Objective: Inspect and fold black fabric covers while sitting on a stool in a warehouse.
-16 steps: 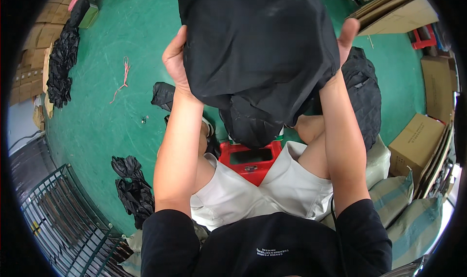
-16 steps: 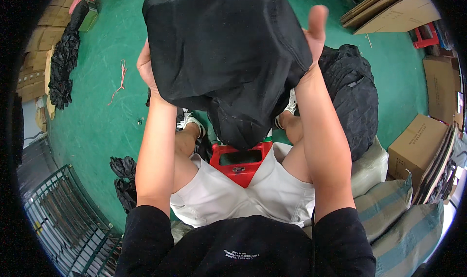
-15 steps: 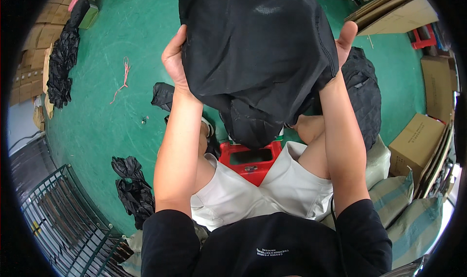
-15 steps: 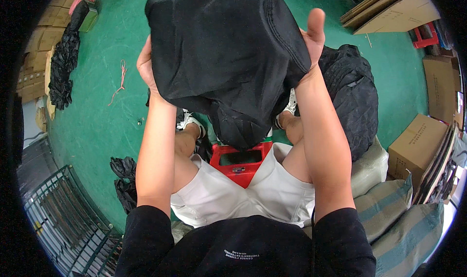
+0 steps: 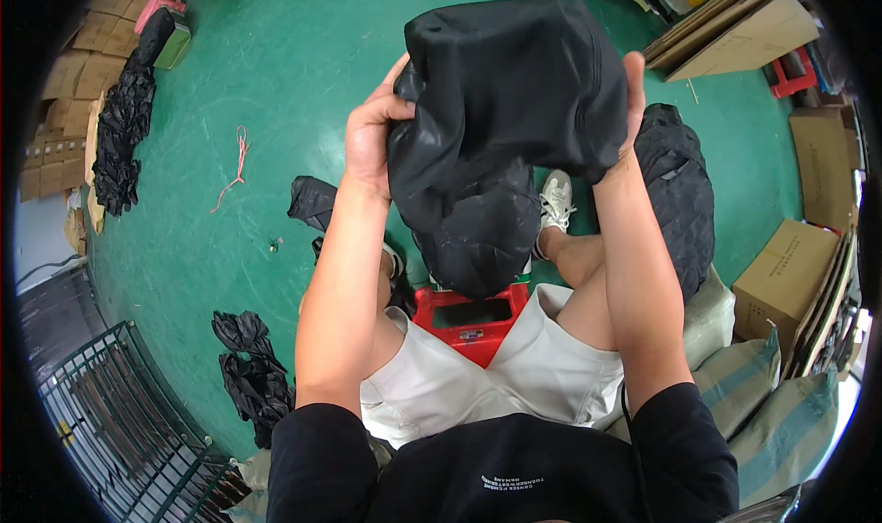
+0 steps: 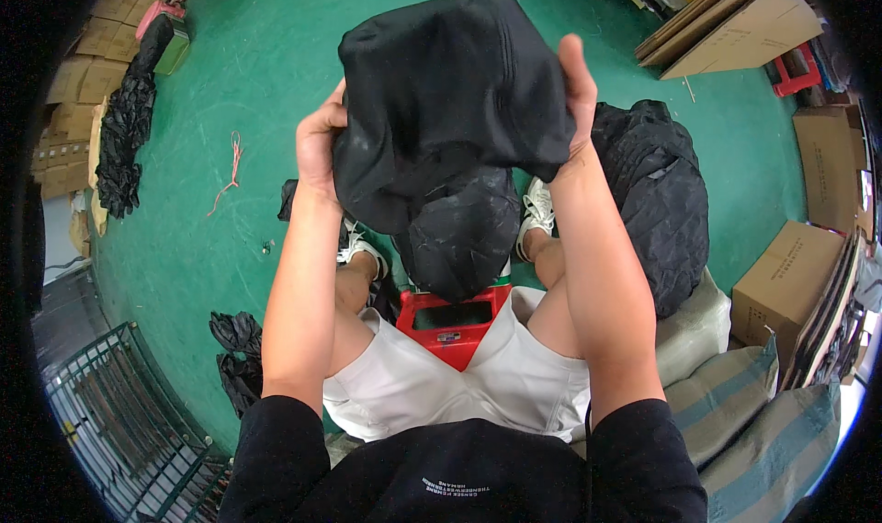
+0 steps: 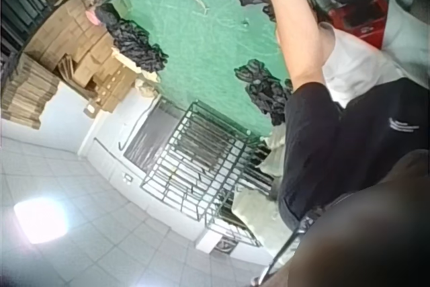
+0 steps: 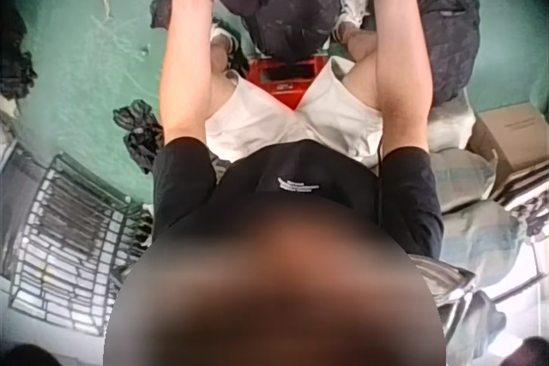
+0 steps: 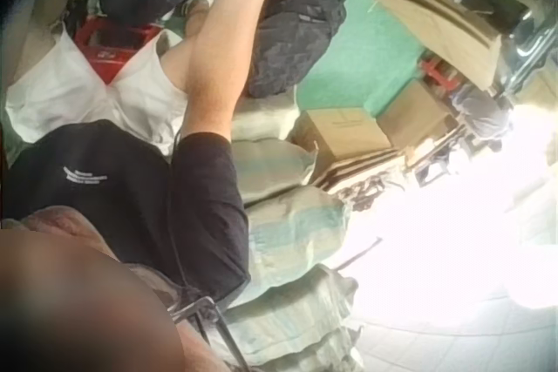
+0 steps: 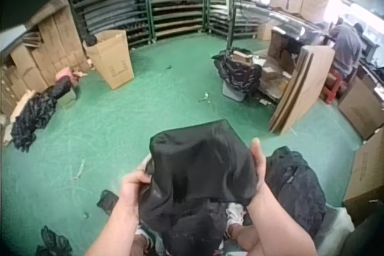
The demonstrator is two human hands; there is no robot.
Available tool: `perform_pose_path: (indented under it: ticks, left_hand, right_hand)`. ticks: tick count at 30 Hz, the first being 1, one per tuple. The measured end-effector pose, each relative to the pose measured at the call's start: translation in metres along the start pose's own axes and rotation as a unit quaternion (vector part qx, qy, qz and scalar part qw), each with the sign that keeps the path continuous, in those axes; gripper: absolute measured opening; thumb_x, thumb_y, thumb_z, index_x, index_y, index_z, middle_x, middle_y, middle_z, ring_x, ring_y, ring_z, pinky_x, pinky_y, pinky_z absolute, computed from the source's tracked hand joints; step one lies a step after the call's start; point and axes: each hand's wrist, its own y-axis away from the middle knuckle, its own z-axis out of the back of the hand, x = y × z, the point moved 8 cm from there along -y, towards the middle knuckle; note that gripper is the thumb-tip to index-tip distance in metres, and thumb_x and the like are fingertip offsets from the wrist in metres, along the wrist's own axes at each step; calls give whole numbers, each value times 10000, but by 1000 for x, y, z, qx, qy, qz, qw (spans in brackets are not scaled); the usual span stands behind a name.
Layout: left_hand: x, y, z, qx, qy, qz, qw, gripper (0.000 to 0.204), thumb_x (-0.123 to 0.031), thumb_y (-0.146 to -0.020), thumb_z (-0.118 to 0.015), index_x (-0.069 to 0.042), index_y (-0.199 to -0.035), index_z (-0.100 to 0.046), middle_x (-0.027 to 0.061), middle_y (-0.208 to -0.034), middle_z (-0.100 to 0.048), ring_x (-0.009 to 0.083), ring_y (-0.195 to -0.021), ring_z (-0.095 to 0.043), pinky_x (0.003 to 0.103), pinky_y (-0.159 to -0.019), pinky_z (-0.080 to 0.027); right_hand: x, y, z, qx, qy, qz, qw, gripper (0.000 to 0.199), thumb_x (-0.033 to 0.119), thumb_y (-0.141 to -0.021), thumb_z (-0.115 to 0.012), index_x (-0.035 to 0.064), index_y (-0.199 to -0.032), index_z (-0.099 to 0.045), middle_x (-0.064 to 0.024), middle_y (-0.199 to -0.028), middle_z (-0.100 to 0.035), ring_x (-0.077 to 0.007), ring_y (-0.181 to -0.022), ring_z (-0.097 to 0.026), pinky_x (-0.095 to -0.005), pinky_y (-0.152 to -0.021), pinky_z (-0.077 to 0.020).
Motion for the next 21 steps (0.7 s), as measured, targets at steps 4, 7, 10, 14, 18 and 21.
perform_pose_path:
  ticks: [4,7,10,14,18,21]
  left_hand:
    - [-7,8,-16,-6,50,3,999,691,-14,-759,-476,35,-1434,-338,187,-1278,-565,296,-1147,-589,418,-1041,-454]
    - [-13,13,-9,-34,56,-4,998,701,-60,-786,-537,32,-1448,-325,188,-1315,-547,297,-1175,-576,408,-1040,-454]
    - [-11,3,-23,23,-69,-39,997,702,-81,-805,-568,27,-1454,-325,188,-1308,-556,287,-1157,-586,398,-1035,-456]
    - [-2,5,0,-23,-111,-2,994,723,-65,-790,-568,37,-1459,-315,179,-1259,-590,273,-1130,-603,393,-1029,-457]
    - [-1,-1,-2,28,-7,36,999,740,-138,-815,-621,60,-1456,-307,182,-1269,-585,281,-1171,-587,400,-1037,-447]
    - [-4,5,-22,111,8,81,990,807,-272,-816,-701,75,-1440,-327,180,-1279,-579,293,-1203,-566,404,-1042,-438]
  right_hand:
    - [10,8,21,-8,24,-28,999,455,169,-872,-455,-108,-1219,-551,-279,-1206,-613,-375,-1075,-634,-487,-999,-475]
    - [-5,9,7,-7,30,-44,999,481,238,-900,-457,-110,-1218,-554,-284,-1219,-605,-412,-1093,-617,-504,-1010,-461]
    - [10,16,17,24,10,-19,999,529,276,-908,-457,-108,-1268,-514,-293,-1267,-571,-442,-1108,-600,-516,-1023,-447]
    - [-14,10,-9,2,-30,-48,998,608,338,-906,-468,-107,-1320,-467,-291,-1308,-543,-430,-1132,-592,-514,-1044,-425]
    - [-22,4,-6,-44,112,-77,990,667,209,-775,-602,-122,-1330,-438,-264,-1282,-570,-368,-1125,-610,-449,-1060,-420]
    - [-25,2,-6,-37,202,-106,973,816,111,-588,-616,-133,-1333,-392,-280,-1251,-572,-372,-1118,-611,-441,-1032,-458]
